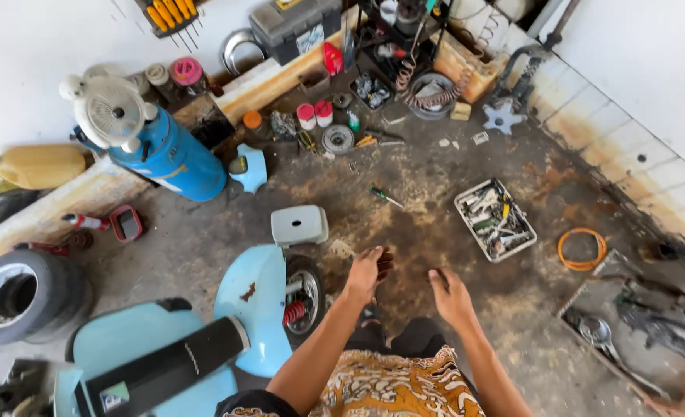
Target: The person works on a light blue scooter in a repair workshop, reaching into the handlebar and body panels, then handles small bolts and parts at a cluttered workbench, sorting fasteners into a plastic organizer box. They then sit on the floor and fit components onto the scooter's clutch/flywheel assembly by hand.
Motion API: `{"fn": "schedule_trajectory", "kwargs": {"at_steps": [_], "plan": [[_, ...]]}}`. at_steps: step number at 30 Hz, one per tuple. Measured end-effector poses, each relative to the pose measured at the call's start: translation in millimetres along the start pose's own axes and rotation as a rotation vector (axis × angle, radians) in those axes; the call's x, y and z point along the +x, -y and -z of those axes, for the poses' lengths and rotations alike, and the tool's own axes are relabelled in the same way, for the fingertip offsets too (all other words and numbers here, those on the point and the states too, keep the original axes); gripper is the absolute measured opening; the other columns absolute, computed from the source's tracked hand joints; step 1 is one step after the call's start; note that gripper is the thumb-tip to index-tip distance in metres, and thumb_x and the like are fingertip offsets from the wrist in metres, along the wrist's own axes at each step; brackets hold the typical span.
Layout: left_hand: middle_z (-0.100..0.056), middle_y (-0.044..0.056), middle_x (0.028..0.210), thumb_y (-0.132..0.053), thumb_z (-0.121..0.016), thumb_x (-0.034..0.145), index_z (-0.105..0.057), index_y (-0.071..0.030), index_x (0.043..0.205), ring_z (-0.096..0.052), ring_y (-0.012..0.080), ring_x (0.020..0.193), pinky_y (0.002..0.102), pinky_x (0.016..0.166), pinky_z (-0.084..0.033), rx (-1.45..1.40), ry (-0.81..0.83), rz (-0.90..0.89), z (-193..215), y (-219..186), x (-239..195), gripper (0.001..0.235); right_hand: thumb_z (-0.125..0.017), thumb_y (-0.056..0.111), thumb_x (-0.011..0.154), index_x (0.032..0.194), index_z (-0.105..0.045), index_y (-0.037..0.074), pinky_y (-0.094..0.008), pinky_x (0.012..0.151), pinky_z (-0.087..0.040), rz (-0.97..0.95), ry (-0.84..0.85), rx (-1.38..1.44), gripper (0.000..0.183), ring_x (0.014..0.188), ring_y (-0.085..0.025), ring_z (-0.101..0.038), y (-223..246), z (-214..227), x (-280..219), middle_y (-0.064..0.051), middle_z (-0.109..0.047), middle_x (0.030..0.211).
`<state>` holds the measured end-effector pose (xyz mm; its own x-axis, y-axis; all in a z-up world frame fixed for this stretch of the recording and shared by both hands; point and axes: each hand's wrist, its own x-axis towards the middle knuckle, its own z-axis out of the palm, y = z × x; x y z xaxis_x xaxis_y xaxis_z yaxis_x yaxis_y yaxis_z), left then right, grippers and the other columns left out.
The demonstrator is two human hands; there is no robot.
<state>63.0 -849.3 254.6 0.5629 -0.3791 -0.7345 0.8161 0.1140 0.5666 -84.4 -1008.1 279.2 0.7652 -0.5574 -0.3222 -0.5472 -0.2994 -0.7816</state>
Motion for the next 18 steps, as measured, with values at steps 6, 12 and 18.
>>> {"fn": "schedule_trajectory", "kwargs": {"at_steps": [6, 12, 18], "plan": [[-0.073, 0.011, 0.097, -0.025, -0.06, 0.104, -0.064, 0.0, 0.107, -0.067, 0.0171, 0.078, 0.031, 0.075, -0.051, 0.023, 0.072, -0.154, -42.2, -60.4, 55.7, 0.025, -0.053, 0.018, 0.103, 0.125, -0.066, -0.006, -0.033, 0.072, -0.055, -0.084, 0.025, 0.499, 0.035, 0.082, -0.023, -0.07, 4.1, -7.8, 111.6, -0.016, -0.073, 0.101], [-0.074, 0.008, 0.1, -0.026, -0.057, 0.103, -0.072, -0.002, 0.121, -0.066, 0.0195, 0.086, 0.034, 0.077, -0.047, -0.032, -0.154, -0.119, -59.7, -105.2, 92.3, 0.033, -0.051, 0.013, 0.104, 0.127, -0.064, 0.0, -0.025, 0.075, -0.057, 0.07, 0.256, 0.237, 0.03, 0.092, -0.015, -0.077, 80.9, 23.7, 232.9, -0.01, -0.078, 0.102], [-0.067, 0.009, 0.093, -0.021, -0.055, 0.104, -0.068, -0.001, 0.119, -0.06, 0.0172, 0.077, 0.03, 0.059, -0.039, -0.428, -0.193, -0.168, -61.0, -103.4, 159.2, 0.028, -0.051, 0.027, 0.104, 0.116, -0.069, 0.008, -0.027, 0.055, -0.043, 0.202, 0.385, 0.025, 0.029, 0.061, -0.012, -0.054, 101.5, 43.6, 356.2, -0.003, -0.068, 0.085]]}}
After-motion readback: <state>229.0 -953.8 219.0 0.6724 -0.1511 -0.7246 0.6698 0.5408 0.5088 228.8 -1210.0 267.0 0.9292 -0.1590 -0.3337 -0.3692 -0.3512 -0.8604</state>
